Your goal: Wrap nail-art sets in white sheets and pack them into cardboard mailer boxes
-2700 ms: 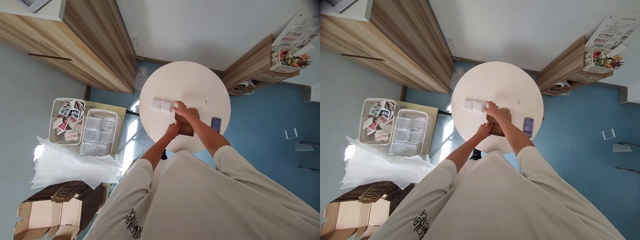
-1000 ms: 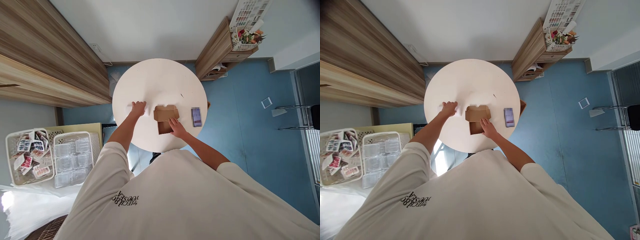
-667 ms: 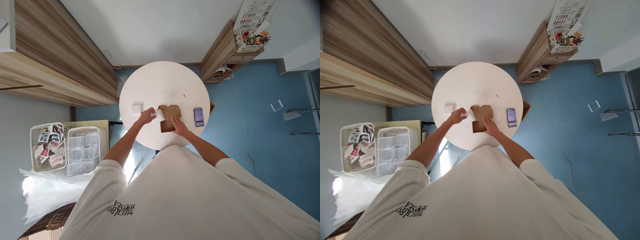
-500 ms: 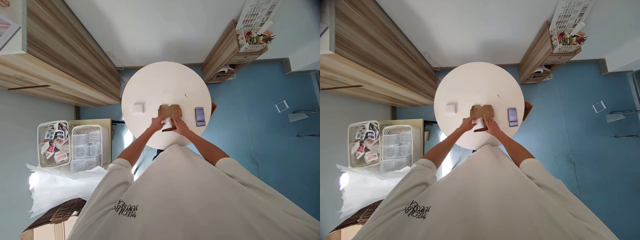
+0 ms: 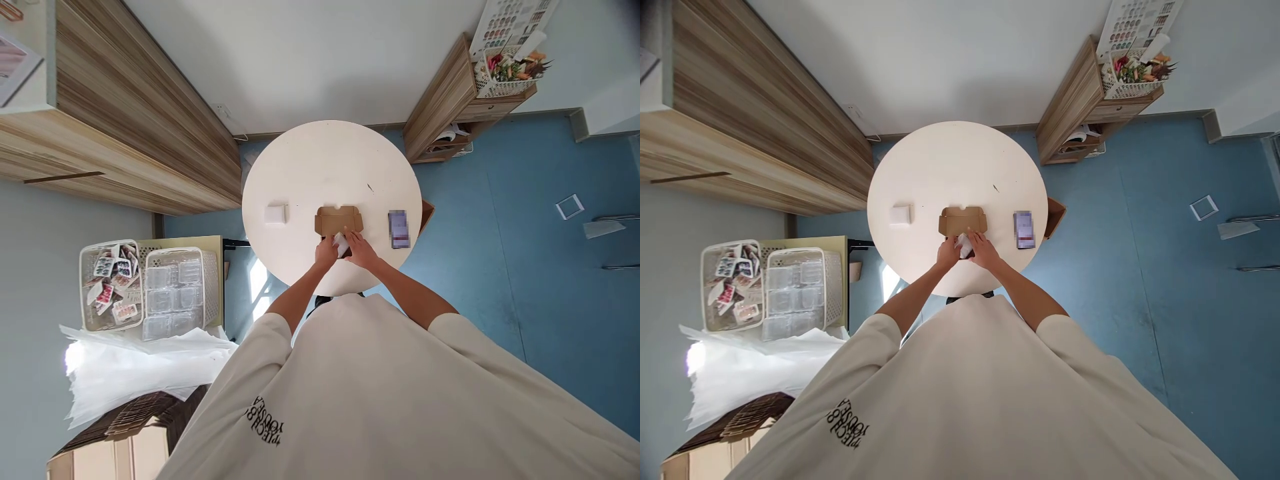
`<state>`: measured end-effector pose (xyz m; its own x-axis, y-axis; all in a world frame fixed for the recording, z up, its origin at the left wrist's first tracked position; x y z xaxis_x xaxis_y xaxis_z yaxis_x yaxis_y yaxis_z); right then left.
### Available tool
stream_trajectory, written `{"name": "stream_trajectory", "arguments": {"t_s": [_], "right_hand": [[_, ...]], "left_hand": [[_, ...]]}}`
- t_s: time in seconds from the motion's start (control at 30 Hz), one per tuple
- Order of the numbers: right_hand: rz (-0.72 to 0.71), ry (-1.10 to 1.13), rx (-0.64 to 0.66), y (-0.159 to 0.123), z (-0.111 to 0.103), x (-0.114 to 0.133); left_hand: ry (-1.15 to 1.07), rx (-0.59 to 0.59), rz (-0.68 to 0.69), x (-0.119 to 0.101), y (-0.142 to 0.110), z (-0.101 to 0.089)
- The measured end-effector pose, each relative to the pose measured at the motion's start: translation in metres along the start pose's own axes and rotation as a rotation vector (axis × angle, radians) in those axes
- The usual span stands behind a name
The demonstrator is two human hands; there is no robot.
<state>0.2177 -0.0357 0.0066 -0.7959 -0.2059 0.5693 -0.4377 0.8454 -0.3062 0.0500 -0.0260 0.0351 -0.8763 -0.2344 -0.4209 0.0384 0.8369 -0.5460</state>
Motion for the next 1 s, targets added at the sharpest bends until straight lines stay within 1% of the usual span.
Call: {"name": "stream_trajectory", "arguments": {"t_s": [0.1, 0.17, 0.3, 0.4, 0.5, 0.6, 0.7, 0.77, 0.83, 0.87, 0.93, 1.0], "right_hand": [[0.0, -0.006, 0.0, 0.0, 0.002, -0.002], [0.008, -0.01, 0.0, 0.0, 0.003, -0.003], [0.007, 0.002, 0.003, 0.0, 0.003, -0.003], [0.006, 0.006, 0.003, -0.001, 0.001, -0.001], [0.008, -0.002, 0.003, -0.001, -0.001, 0.002], [0.011, -0.027, 0.005, -0.002, -0.003, 0.003], [0.017, -0.054, 0.015, -0.002, -0.003, 0.002], [0.02, -0.058, 0.021, -0.002, -0.002, 0.0], [0.016, -0.055, 0.028, -0.001, -0.001, -0.002], [0.013, -0.053, 0.032, -0.001, 0.0, -0.002], [0.005, -0.049, 0.041, 0.0, 0.001, -0.003], [0.002, -0.045, 0.051, 0.0, 0.002, -0.003]], "left_hand": [[-0.031, 0.001, -0.061, -0.002, -0.005, 0.002], [0.004, 0.033, -0.073, -0.004, -0.008, 0.004], [0.15, 0.06, -0.025, -0.003, -0.012, 0.007], [0.121, 0.063, 0.01, 0.004, -0.013, 0.012], [0.075, 0.096, 0.079, 0.009, -0.012, 0.02], [0.066, 0.158, 0.192, 0.008, -0.008, 0.026], [0.059, 0.21, 0.286, 0.008, -0.006, 0.026], [0.061, 0.23, 0.301, 0.01, -0.006, 0.022], [0.051, 0.201, 0.287, 0.013, -0.009, 0.015], [0.032, 0.164, 0.276, 0.016, -0.011, 0.01], [-0.032, 0.051, 0.251, 0.025, -0.015, -0.005], [-0.094, -0.085, 0.21, 0.039, -0.016, -0.025]]}}
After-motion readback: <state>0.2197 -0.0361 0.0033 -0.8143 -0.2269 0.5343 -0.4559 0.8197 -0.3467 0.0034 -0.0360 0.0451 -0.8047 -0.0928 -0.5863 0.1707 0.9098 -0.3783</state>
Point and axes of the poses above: each hand's wrist, its own y-axis towards the middle knuckle, its own z-axis out of the palm, x = y × z, the point moved 3 cm from there along y, towards the middle knuckle, and after that the axes turned 8 degrees about y, right-handed, at the moved point
